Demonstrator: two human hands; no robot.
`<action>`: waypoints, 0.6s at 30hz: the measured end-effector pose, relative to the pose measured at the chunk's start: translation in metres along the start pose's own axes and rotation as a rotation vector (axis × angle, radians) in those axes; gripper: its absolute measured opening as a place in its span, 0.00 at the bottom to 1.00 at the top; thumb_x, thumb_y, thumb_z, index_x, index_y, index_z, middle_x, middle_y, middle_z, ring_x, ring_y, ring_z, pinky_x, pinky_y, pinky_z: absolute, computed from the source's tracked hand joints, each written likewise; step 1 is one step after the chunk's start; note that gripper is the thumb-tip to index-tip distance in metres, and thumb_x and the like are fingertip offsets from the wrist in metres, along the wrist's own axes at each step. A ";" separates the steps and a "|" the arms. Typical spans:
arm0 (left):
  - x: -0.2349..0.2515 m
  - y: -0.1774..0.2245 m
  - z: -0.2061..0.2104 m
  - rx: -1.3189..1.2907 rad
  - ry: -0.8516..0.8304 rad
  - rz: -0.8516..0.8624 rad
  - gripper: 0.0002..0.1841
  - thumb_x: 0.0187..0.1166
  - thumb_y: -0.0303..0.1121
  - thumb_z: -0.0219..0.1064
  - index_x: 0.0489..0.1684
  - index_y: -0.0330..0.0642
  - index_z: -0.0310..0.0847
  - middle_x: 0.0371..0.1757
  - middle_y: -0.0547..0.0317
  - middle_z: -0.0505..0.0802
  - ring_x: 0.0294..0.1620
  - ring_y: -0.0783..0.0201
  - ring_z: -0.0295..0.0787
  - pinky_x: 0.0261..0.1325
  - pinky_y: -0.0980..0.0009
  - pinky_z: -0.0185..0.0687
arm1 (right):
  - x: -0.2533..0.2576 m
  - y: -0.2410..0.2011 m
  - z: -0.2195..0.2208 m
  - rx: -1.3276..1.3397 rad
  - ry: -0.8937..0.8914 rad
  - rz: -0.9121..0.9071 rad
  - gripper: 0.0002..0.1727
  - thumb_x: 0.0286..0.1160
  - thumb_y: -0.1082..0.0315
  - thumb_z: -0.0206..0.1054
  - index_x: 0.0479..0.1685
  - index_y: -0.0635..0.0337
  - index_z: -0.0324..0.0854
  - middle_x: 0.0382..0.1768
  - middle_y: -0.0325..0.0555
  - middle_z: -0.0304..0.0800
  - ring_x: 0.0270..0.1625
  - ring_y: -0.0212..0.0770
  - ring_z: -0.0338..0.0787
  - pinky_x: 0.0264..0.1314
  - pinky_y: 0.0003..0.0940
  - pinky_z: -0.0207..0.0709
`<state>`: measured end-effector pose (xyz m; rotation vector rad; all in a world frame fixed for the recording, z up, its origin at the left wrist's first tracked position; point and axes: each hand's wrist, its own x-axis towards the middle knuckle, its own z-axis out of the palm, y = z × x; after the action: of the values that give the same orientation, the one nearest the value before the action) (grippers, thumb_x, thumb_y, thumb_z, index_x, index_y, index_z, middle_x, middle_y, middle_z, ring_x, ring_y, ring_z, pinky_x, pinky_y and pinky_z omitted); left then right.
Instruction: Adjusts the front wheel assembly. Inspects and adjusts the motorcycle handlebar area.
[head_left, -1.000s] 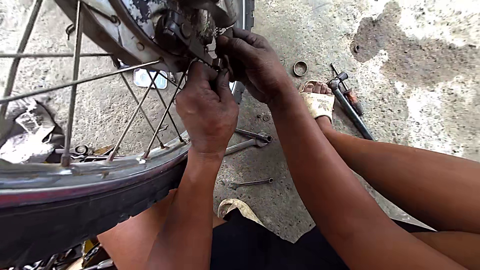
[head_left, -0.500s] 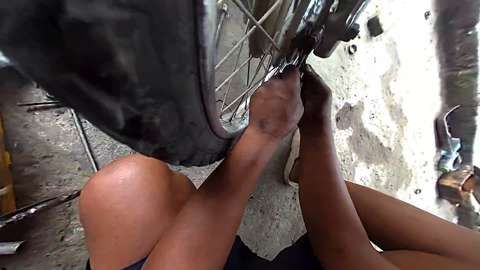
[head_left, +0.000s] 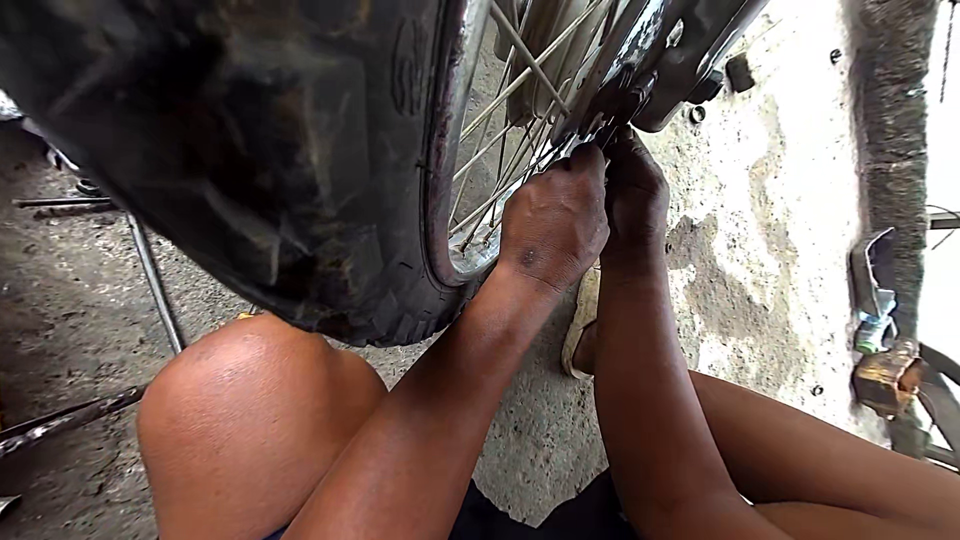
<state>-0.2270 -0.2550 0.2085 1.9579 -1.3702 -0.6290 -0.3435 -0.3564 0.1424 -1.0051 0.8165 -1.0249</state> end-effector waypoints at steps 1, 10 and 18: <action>0.000 0.000 0.000 -0.003 0.000 -0.001 0.08 0.84 0.39 0.64 0.42 0.46 0.83 0.30 0.57 0.89 0.33 0.56 0.91 0.31 0.58 0.84 | 0.000 0.001 0.000 0.012 0.000 -0.003 0.14 0.93 0.65 0.52 0.55 0.65 0.80 0.44 0.48 0.87 0.46 0.38 0.88 0.55 0.36 0.85; -0.001 -0.003 0.004 -0.027 0.081 0.051 0.09 0.83 0.38 0.65 0.36 0.43 0.82 0.29 0.55 0.88 0.29 0.54 0.89 0.28 0.55 0.83 | -0.025 -0.014 0.023 0.227 -0.118 0.148 0.21 0.94 0.57 0.39 0.46 0.52 0.80 0.42 0.38 0.88 0.50 0.32 0.88 0.60 0.34 0.83; -0.002 -0.006 0.008 -0.021 0.133 0.086 0.08 0.83 0.36 0.65 0.35 0.43 0.81 0.24 0.57 0.86 0.24 0.57 0.86 0.25 0.56 0.80 | -0.016 -0.017 0.024 0.137 -0.057 0.103 0.14 0.91 0.67 0.53 0.43 0.61 0.84 0.35 0.42 0.88 0.36 0.31 0.87 0.43 0.28 0.84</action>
<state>-0.2300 -0.2533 0.1987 1.8784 -1.3513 -0.4625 -0.3317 -0.3372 0.1675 -0.8634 0.7342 -0.9464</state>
